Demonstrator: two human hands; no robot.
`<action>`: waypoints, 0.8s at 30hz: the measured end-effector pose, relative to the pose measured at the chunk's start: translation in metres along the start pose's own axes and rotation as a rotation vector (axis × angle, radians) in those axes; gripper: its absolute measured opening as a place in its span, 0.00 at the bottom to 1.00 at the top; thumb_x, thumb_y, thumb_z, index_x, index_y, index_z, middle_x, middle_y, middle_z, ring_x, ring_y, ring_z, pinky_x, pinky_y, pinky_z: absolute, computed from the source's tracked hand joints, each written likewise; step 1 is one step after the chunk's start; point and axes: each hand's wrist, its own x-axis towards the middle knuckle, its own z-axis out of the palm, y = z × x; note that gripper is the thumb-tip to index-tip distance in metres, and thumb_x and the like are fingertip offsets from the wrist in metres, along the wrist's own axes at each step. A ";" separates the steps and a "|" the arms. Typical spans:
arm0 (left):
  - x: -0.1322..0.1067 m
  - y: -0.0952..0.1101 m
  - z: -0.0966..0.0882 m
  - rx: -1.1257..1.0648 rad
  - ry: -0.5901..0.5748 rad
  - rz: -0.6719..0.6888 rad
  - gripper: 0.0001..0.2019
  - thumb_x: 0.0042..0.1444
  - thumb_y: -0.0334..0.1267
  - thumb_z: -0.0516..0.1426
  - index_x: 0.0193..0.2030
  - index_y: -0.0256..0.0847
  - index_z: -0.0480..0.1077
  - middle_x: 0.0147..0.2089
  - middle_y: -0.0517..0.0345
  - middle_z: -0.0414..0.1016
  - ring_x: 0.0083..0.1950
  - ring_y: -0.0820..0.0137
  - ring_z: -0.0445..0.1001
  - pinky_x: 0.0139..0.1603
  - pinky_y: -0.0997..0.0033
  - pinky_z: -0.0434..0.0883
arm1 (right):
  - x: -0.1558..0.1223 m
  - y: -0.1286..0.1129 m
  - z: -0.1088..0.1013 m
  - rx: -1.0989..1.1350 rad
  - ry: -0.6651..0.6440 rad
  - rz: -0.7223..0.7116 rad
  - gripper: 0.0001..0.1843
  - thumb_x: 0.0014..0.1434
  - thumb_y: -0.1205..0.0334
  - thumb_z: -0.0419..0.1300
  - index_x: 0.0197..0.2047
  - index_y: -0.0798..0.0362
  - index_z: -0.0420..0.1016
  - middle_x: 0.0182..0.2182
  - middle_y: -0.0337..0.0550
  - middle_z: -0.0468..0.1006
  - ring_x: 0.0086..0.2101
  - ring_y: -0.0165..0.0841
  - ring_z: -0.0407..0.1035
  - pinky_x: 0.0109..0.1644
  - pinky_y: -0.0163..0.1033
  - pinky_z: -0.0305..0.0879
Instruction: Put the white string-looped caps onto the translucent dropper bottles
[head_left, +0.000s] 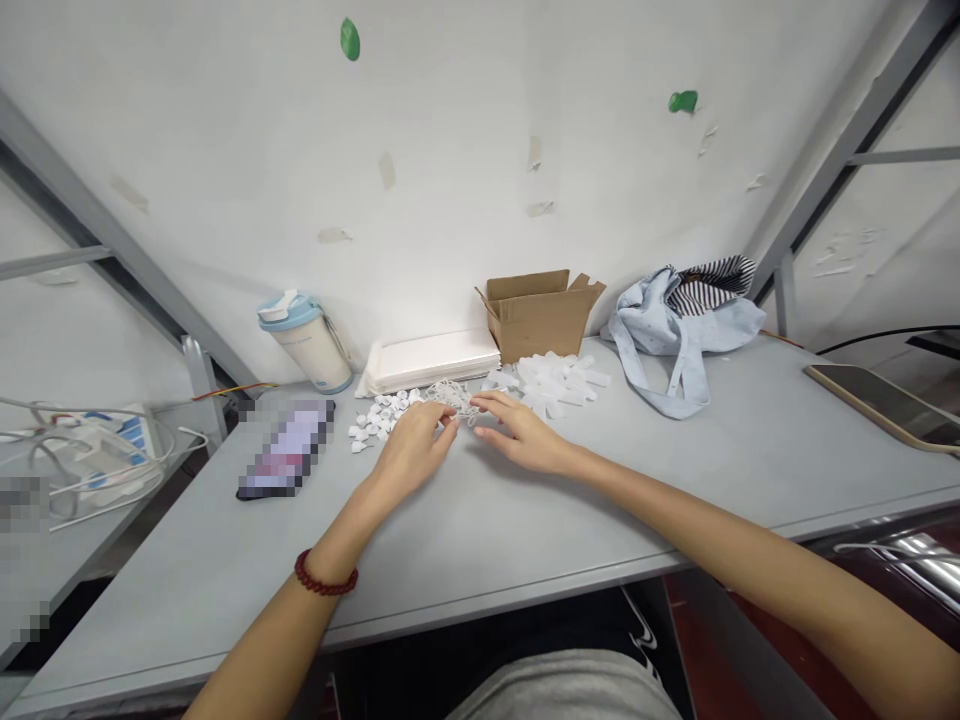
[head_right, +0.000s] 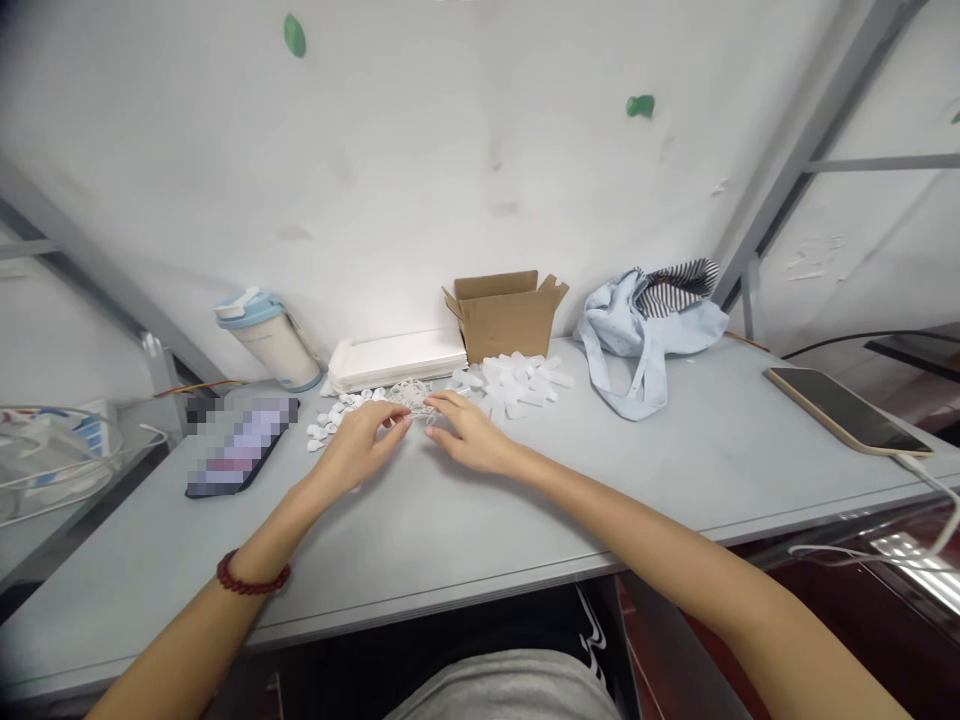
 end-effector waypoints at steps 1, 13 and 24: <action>0.000 0.001 0.001 -0.029 0.002 -0.006 0.15 0.61 0.42 0.48 0.45 0.38 0.71 0.43 0.50 0.77 0.45 0.61 0.72 0.46 0.61 0.68 | 0.000 -0.002 0.000 0.058 0.002 0.023 0.21 0.63 0.59 0.54 0.59 0.50 0.64 0.57 0.52 0.65 0.54 0.41 0.63 0.53 0.51 0.66; -0.001 0.008 -0.002 -0.142 0.139 -0.019 0.11 0.59 0.41 0.51 0.38 0.40 0.73 0.39 0.54 0.78 0.40 0.65 0.73 0.38 0.67 0.69 | -0.003 -0.015 -0.004 0.462 -0.089 0.138 0.23 0.57 0.59 0.60 0.57 0.47 0.69 0.57 0.48 0.69 0.52 0.39 0.67 0.51 0.47 0.66; -0.001 0.007 -0.001 -0.128 0.164 0.018 0.10 0.58 0.39 0.52 0.36 0.40 0.74 0.35 0.55 0.78 0.38 0.66 0.73 0.37 0.67 0.68 | -0.002 -0.019 -0.007 0.301 -0.064 0.083 0.19 0.58 0.58 0.60 0.53 0.49 0.71 0.52 0.46 0.74 0.47 0.37 0.70 0.48 0.44 0.65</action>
